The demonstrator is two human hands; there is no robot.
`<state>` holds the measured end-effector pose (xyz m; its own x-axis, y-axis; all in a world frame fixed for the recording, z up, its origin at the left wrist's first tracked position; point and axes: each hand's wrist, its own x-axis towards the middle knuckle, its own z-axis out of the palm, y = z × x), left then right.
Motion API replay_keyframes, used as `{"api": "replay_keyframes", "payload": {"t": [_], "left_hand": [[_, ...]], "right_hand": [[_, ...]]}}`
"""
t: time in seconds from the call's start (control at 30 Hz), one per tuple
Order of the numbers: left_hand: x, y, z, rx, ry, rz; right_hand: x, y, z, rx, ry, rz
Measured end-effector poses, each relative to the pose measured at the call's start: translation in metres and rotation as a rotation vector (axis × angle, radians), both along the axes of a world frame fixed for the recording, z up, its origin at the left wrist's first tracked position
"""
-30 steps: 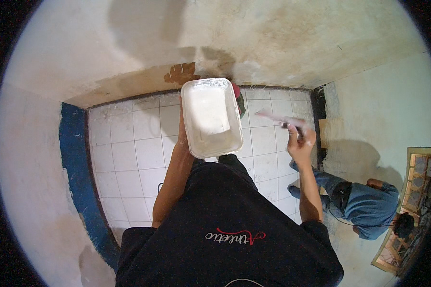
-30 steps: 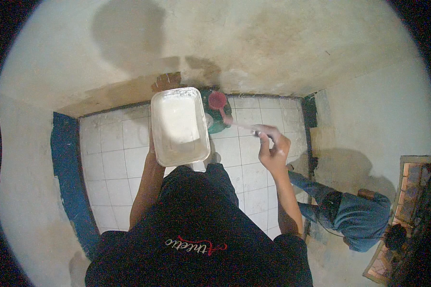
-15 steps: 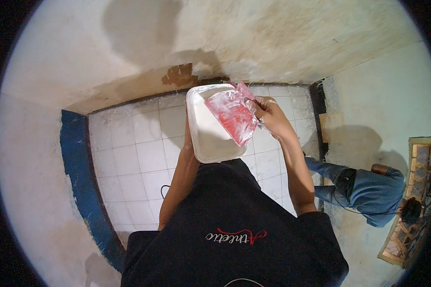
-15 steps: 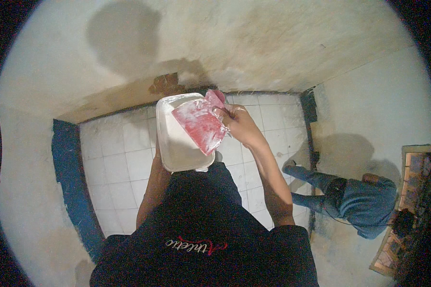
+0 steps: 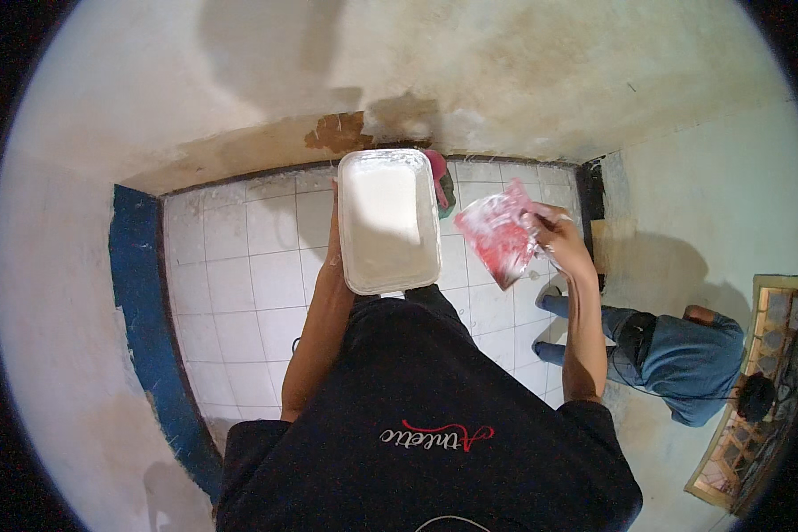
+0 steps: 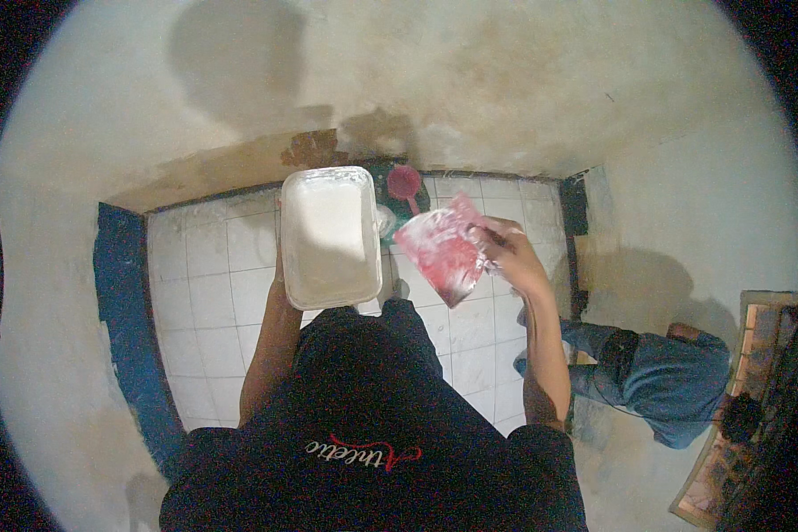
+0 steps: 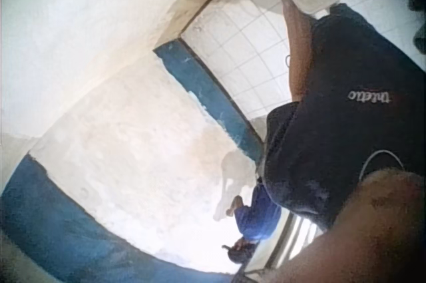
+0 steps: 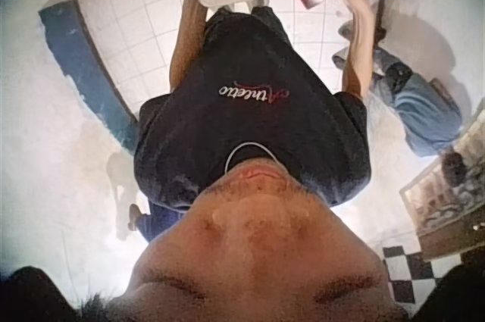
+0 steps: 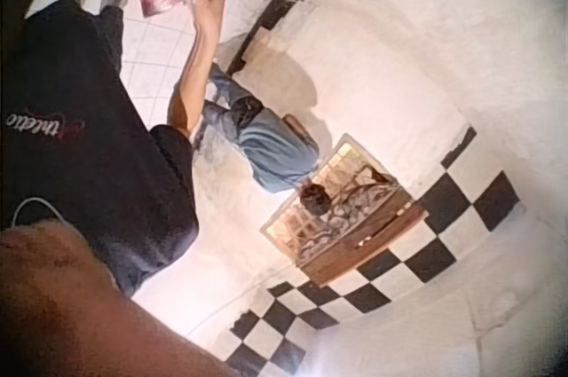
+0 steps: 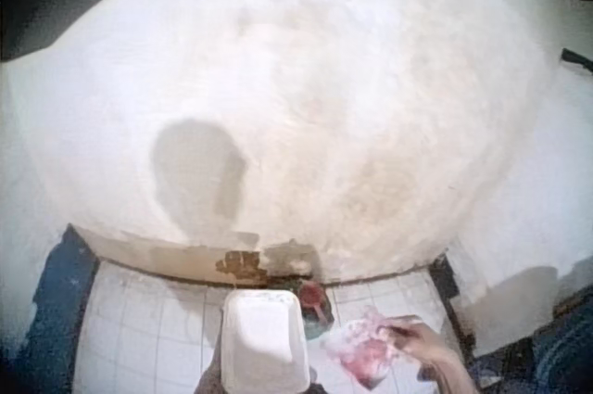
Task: The person applies white plaster to a wall using a spatula and a plastic container.
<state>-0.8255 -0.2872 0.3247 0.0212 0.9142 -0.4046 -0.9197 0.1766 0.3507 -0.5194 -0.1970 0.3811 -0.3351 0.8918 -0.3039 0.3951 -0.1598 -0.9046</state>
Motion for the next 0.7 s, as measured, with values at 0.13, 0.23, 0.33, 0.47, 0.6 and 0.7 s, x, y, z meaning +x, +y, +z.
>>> {"api": "replay_keyframes", "payload": {"t": [0.13, 0.23, 0.33, 0.47, 0.6, 0.7], "left_hand": [[0.000, -0.004, 0.008, -0.017, 0.009, 0.047], [0.009, -0.003, 0.019, 0.013, -0.003, 0.068], [0.010, 0.001, -0.013, 0.101, -0.179, 0.116], [0.012, 0.004, 0.012, 0.125, -0.137, 0.107], [0.010, 0.003, 0.010, 0.094, -0.085, 0.121], [0.009, 0.005, 0.008, 0.053, -0.050, 0.141]], "right_hand": [[-0.016, -0.019, 0.052, 0.337, 0.007, -0.087], [-0.029, -0.032, 0.026, 1.017, -0.157, 0.087], [-0.054, -0.047, 0.005, 1.302, -0.218, 0.397], [-0.056, -0.040, -0.004, 1.133, -0.159, 0.389], [-0.051, -0.037, -0.013, 1.173, -0.138, 0.359], [-0.046, -0.035, -0.016, 1.177, -0.172, 0.373]]}}
